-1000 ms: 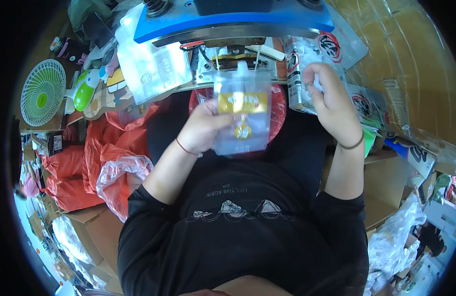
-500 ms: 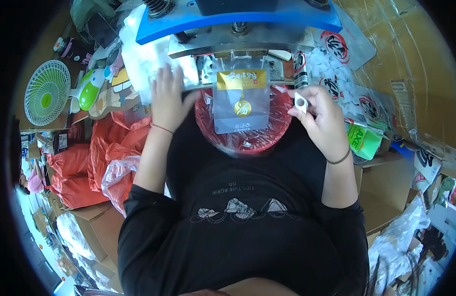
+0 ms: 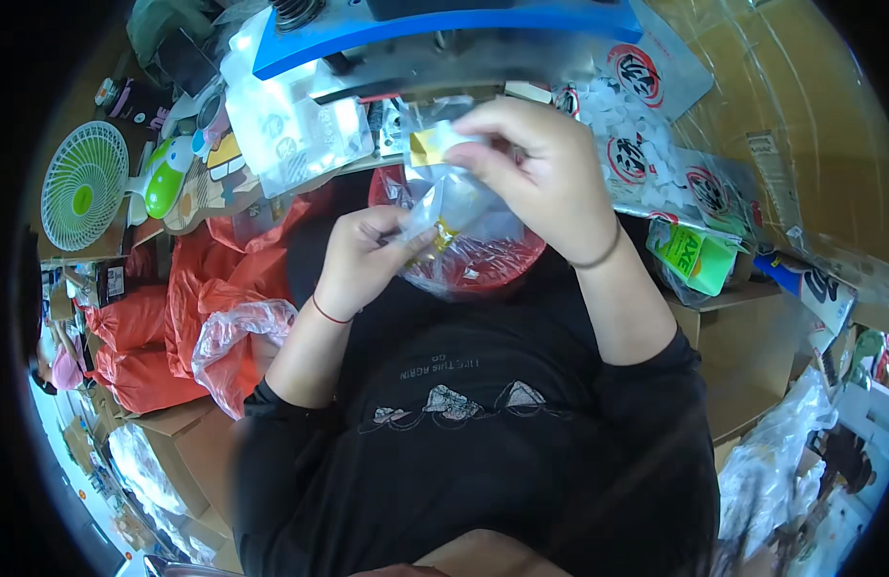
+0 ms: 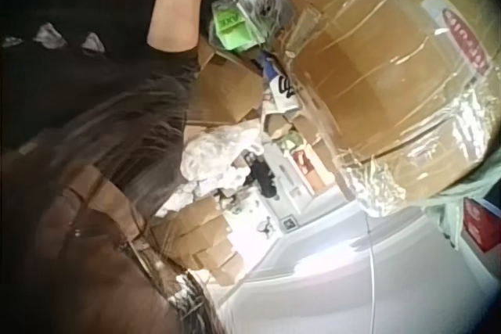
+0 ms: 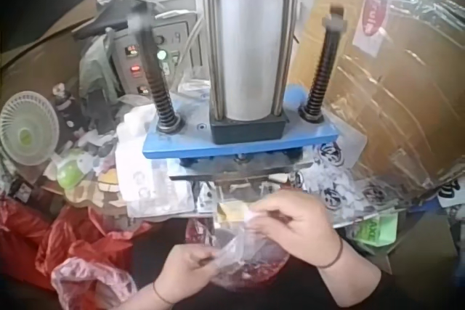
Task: The recorder is using a heat sealing machine to seal plastic liquid spout pouches and organizing them into containers.
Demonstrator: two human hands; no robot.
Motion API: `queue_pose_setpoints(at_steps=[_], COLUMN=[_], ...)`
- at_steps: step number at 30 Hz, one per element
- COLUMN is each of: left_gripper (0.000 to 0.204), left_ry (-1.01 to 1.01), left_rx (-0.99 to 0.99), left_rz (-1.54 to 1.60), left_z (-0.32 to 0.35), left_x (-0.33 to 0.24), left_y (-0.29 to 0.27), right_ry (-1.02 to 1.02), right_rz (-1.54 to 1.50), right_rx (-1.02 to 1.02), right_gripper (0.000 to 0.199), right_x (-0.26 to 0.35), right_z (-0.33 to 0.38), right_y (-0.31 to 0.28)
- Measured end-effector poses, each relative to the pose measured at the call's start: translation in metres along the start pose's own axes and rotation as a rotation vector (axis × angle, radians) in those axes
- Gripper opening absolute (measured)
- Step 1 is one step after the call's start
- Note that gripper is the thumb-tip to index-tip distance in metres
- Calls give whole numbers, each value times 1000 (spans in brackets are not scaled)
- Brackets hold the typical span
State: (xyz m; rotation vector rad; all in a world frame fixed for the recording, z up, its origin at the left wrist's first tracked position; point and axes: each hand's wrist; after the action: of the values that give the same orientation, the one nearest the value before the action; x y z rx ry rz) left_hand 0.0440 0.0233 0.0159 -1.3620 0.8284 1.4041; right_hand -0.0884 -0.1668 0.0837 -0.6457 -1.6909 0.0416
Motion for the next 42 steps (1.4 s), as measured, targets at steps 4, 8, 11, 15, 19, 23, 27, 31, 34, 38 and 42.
queue_pose_setpoints(at_steps=[4,8,11,15,19,23,27,31,34,38,42], left_gripper=[17,25,23,24,36,52,43,34,27,15,13], left_ry=[-84,-160,-242,-164,-194,-114,19,149,134,76,113], left_rx=[197,332,366,202,210,-139,-295,-448,-394,-195,-59], left_rz=[249,666,743,823,759,310,41,-225,-123,121,19], left_z=[-3,-7,-14,-46,-73,-63,-39,-13,-5,5,2], left_x=[-2,2,1,-2,10,24,36,45,34,19,9], left_y=[17,40,39,15,-7,-8,-40,-72,-58,-24,0], right_ry=[-242,-29,-40,395,343,91,289,130,-61,-152,-119], right_rz=[501,249,666,890,710,521,459,809,619,457,93], right_rx=[222,429,214,338,599,337,17,-151,-100,261,-68], right_gripper=[17,23,29,39,35,28,22,20,18,16,19], right_x=[-7,-10,-17,-48,-62,-69,-81,-73,-57,-19,-2], right_z=[-8,2,13,47,55,80,83,67,46,17,0], right_y=[-21,-38,-64,-101,-105,-104,-106,-90,-39,-13,1])
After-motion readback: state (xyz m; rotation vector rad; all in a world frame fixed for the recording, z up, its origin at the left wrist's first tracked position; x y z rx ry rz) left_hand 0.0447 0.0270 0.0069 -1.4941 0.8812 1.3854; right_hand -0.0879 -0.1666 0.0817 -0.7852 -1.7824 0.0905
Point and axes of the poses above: each hand's wrist, its own z-axis away from the middle knuckle, its own y-axis out of the palm, x = y × z, and after that the axes turned 8 degrees about x, right-handed
